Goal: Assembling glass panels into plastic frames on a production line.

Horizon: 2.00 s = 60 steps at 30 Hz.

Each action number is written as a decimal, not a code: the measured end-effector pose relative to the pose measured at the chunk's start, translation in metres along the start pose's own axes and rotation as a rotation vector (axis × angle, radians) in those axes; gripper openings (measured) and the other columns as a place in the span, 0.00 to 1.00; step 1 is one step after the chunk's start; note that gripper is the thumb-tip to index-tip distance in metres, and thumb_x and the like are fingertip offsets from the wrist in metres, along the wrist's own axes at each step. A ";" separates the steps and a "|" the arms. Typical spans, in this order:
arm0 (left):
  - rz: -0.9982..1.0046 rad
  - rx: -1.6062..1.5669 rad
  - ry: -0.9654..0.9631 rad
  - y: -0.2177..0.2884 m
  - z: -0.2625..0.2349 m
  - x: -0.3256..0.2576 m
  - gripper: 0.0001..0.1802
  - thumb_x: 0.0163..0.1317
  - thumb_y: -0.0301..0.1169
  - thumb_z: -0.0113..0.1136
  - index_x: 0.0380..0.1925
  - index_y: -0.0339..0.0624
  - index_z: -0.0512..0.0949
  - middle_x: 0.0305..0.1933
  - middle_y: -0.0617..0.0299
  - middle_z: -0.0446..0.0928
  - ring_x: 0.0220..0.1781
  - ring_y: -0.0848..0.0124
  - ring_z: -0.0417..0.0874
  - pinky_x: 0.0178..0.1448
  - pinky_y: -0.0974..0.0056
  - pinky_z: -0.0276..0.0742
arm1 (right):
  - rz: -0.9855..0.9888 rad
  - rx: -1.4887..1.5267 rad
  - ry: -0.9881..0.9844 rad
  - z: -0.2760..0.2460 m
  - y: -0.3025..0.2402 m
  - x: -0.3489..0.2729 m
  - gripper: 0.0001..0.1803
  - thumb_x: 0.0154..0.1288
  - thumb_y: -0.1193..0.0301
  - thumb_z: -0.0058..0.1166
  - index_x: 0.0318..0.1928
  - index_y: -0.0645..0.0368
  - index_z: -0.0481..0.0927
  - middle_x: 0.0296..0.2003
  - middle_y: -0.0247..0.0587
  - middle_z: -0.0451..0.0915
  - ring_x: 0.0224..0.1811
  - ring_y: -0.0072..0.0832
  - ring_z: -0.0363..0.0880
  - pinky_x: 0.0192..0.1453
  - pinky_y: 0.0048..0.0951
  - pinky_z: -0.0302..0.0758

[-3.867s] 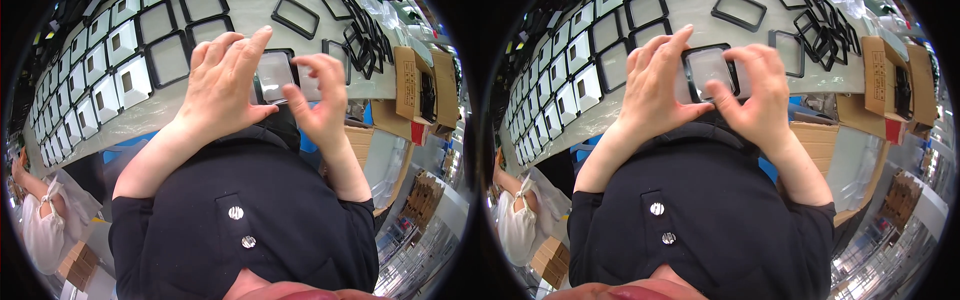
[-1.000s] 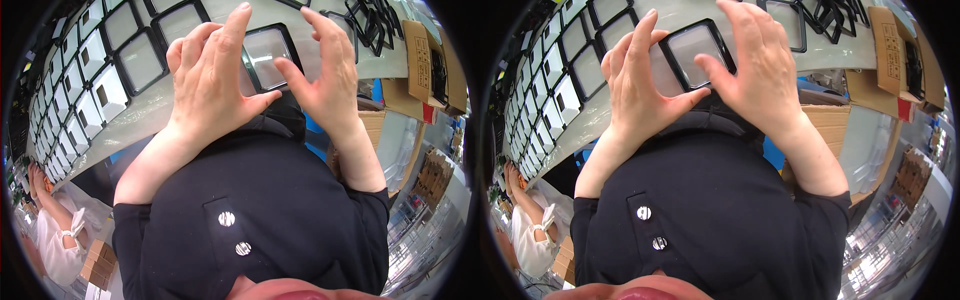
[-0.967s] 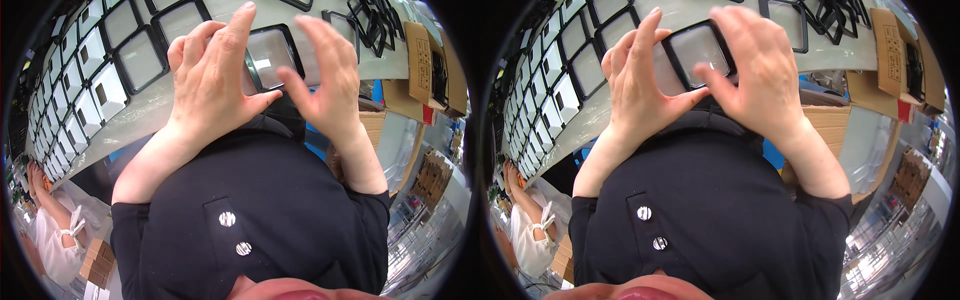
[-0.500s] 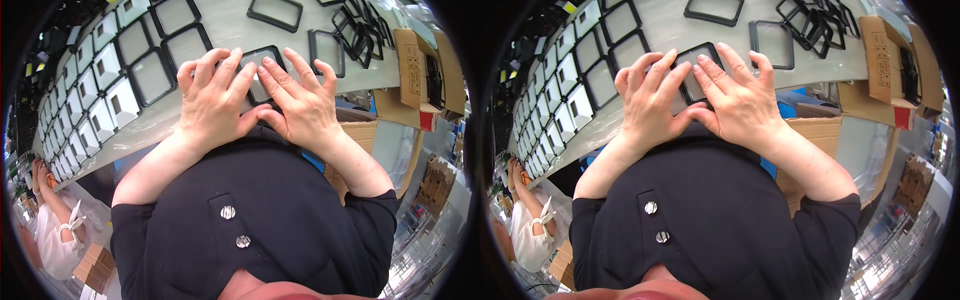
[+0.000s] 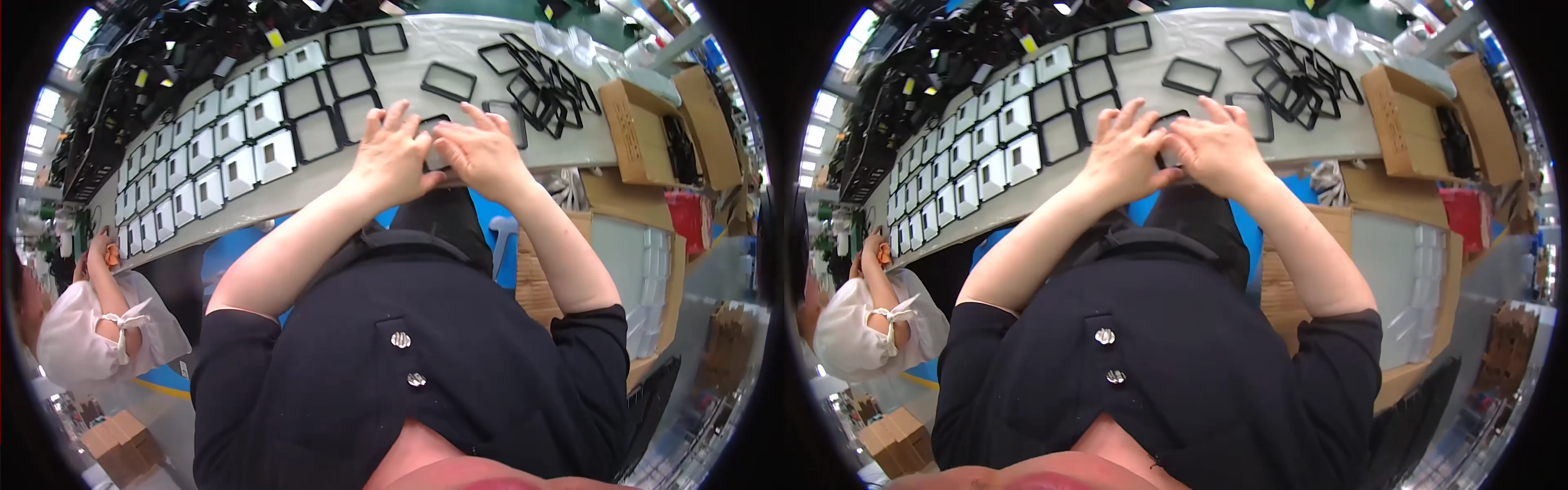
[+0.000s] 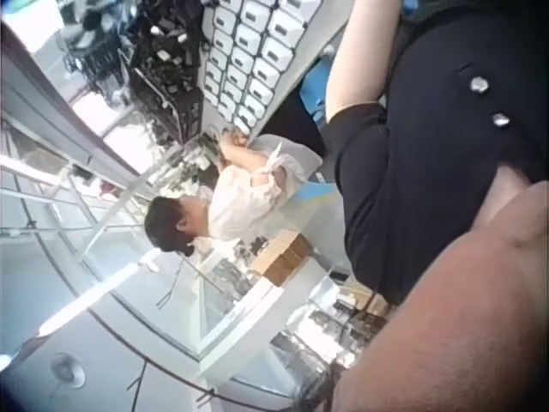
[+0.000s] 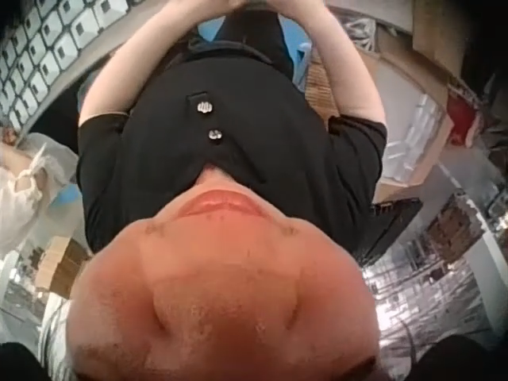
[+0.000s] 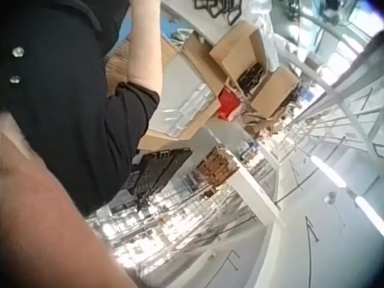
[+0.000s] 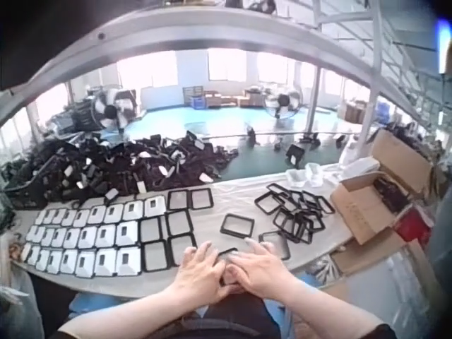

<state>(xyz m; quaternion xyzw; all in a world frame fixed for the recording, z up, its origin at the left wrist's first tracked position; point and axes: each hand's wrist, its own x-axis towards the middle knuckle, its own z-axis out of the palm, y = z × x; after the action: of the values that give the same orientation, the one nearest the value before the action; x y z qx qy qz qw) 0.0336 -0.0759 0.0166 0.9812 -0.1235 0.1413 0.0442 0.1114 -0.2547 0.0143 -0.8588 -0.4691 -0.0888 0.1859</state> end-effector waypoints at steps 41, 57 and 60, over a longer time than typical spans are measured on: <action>-0.128 -0.309 0.163 -0.044 -0.091 -0.019 0.30 0.39 0.33 0.75 0.47 0.44 0.80 0.62 0.52 0.72 0.64 0.52 0.72 0.68 0.51 0.65 | 0.202 0.101 0.215 -0.024 0.023 0.054 0.23 0.61 0.64 0.61 0.56 0.58 0.76 0.45 0.41 0.78 0.49 0.35 0.77 0.53 0.36 0.73; -0.123 -0.183 -0.111 -0.112 -0.013 0.081 0.27 0.50 0.42 0.66 0.50 0.46 0.78 0.65 0.55 0.70 0.74 0.54 0.59 0.75 0.51 0.58 | 0.263 0.211 0.352 -0.051 0.050 0.033 0.09 0.63 0.72 0.60 0.42 0.61 0.82 0.36 0.42 0.82 0.40 0.34 0.80 0.46 0.33 0.75; -0.096 -0.152 -0.202 -0.108 -0.008 0.084 0.27 0.50 0.43 0.65 0.51 0.46 0.77 0.66 0.55 0.70 0.75 0.51 0.57 0.77 0.50 0.54 | 0.516 0.800 0.266 -0.065 0.046 0.019 0.11 0.71 0.69 0.55 0.46 0.63 0.81 0.37 0.33 0.82 0.39 0.16 0.76 0.45 0.22 0.72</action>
<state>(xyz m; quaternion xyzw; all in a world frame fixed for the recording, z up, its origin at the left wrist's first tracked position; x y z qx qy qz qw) 0.1373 0.0101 0.0433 0.9890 -0.0908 0.0299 0.1126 0.1613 -0.2886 0.0692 -0.7894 -0.2107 0.0381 0.5753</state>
